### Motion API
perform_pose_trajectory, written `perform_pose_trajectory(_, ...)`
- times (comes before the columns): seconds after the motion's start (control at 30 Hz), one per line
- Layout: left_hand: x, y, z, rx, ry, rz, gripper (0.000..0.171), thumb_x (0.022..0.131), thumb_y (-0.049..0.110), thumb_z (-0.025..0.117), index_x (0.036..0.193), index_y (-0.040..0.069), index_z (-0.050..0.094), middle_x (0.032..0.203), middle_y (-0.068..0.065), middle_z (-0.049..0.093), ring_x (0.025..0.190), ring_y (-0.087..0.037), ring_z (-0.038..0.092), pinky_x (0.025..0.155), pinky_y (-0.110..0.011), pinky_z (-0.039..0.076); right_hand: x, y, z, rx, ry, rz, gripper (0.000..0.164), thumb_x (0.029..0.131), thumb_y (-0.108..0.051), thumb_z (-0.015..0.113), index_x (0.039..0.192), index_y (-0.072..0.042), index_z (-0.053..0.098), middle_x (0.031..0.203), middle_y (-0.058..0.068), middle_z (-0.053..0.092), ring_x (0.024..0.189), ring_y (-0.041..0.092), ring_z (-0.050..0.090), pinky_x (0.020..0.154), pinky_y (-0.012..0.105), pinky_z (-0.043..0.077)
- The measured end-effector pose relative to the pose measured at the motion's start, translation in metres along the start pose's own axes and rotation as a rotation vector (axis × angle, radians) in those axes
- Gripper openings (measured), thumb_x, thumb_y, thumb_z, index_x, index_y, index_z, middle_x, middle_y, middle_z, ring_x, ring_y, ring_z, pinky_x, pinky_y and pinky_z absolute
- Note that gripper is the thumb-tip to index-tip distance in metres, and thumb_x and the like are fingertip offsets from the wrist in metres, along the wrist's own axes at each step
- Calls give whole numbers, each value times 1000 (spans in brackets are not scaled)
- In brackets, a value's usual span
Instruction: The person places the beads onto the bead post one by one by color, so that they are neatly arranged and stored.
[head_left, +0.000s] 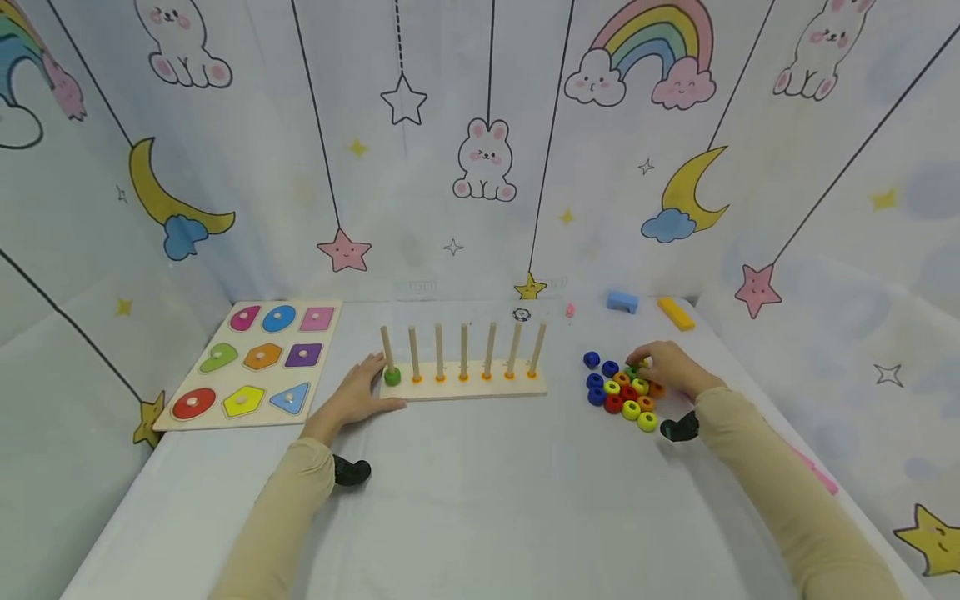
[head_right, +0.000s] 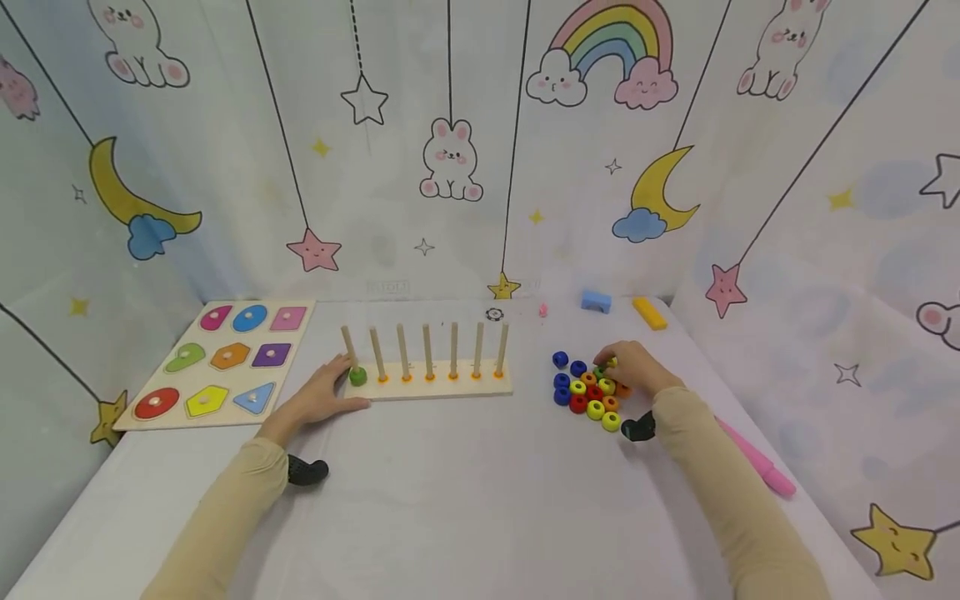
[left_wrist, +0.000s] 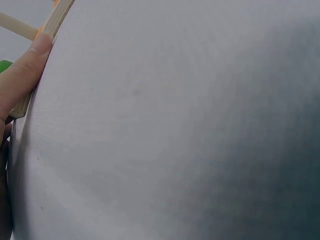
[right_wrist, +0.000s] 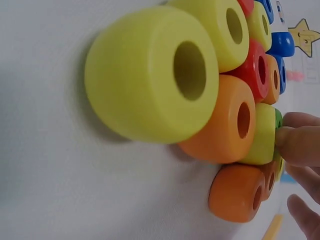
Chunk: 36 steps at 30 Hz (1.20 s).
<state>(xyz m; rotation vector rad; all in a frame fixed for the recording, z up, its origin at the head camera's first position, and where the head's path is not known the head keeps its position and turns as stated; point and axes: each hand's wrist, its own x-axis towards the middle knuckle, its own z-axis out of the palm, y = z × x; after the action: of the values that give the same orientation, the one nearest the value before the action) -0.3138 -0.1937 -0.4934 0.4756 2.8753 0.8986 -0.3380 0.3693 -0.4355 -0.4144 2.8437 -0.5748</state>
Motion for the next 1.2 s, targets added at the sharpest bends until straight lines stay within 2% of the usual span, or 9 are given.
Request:
perform_pose_trajectory(0.2,-1,-3,4,-8,-4,8,99,78,47,74,146,-5,25,152,-25,17,140,-40,9,115,-50,4,4,3,9,-52,13,-14,23,90,-8,61,112,-4,68,112,17,63,106,36,53,97,59,39)
perform_pose_trajectory(0.37,-2,-2,6,-10,2,6,98,77,46,74,146,-5,26,152,-24,18,141,-38,9,115,-49,4,7,3,14,-128,40,-77,22,90,-8,59,108,-3,69,106,16,66,104,38,56,94,58,42)
perform_pose_trajectory(0.47,-2,-2,6,-12,6,7,97,77,45,75,146,-5,26,152,-24,19,141,-37,9,116,-48,4,6,3,15,-152,38,-61,24,90,-9,58,110,-2,68,108,17,66,106,39,56,95,58,41)
perform_pose_trajectory(0.6,-2,0,4,-10,5,7,97,78,45,75,146,-5,26,152,-24,19,141,-37,9,115,-49,4,4,2,14,-117,28,-26,27,90,-11,59,114,-2,66,113,20,63,107,38,55,95,60,40)
perform_pose_trajectory(0.73,-1,0,1,-8,7,4,97,78,45,74,146,-4,26,152,-24,18,141,-38,9,115,-50,4,5,0,11,-95,36,-42,28,90,-12,60,115,-1,65,114,21,62,105,37,55,95,60,41)
perform_pose_trajectory(0.87,1,0,1,-8,9,9,97,78,46,74,146,-4,26,153,-23,18,141,-37,9,115,-49,4,5,-6,2,-13,32,1,30,92,-15,61,119,-2,64,118,20,60,109,38,51,98,61,37)
perform_pose_trajectory(1.0,1,-1,1,-8,9,-1,99,77,48,73,147,-3,25,153,-22,17,142,-37,8,115,-50,5,12,-17,-14,9,103,-36,31,92,-17,62,118,-1,63,117,20,61,112,41,49,98,62,36)
perform_pose_trajectory(1.1,0,-2,0,-8,9,-8,99,77,48,74,147,-3,25,153,-22,17,142,-37,8,115,-50,4,22,-33,-23,-6,198,-92,31,92,-17,62,117,2,63,112,20,63,107,40,54,95,57,43)
perform_pose_trajectory(1.2,0,-2,0,-6,7,-9,99,77,48,74,147,-3,25,153,-22,16,142,-36,7,115,-49,4,35,-54,-27,46,263,-104,31,93,-15,60,118,3,62,111,19,64,104,36,58,91,51,48)
